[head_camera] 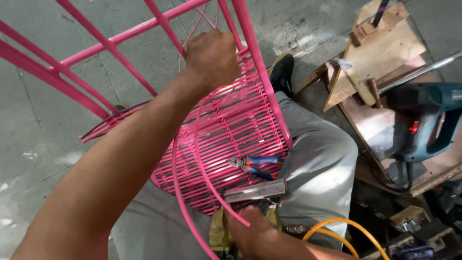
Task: Weaving pink plastic cords onto a metal chair frame using a nail gun and a heat gun.
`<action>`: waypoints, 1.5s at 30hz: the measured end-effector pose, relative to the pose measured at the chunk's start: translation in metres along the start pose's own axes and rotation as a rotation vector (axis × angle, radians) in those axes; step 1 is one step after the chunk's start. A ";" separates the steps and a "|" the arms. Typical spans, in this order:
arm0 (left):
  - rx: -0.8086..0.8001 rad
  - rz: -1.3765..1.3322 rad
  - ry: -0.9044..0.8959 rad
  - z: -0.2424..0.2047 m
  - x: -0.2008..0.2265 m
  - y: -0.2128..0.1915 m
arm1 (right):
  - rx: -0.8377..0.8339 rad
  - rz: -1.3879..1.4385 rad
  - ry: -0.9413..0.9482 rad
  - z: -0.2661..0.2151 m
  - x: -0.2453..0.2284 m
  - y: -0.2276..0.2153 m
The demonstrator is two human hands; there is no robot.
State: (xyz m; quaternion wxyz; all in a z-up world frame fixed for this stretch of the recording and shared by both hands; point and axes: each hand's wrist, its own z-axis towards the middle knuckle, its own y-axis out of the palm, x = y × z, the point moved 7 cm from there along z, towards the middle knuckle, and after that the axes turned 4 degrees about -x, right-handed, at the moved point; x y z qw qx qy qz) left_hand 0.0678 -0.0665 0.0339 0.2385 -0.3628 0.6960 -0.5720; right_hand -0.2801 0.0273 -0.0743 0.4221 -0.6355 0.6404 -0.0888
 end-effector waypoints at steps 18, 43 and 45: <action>0.034 -0.016 0.031 0.000 0.002 -0.002 | 0.557 0.722 0.358 -0.078 0.206 -0.210; -0.005 -0.088 0.065 0.011 -0.005 0.016 | 0.895 1.221 0.184 0.010 0.214 -0.197; 0.141 -0.097 0.121 0.007 -0.003 0.009 | 0.917 1.159 0.151 0.007 0.209 -0.202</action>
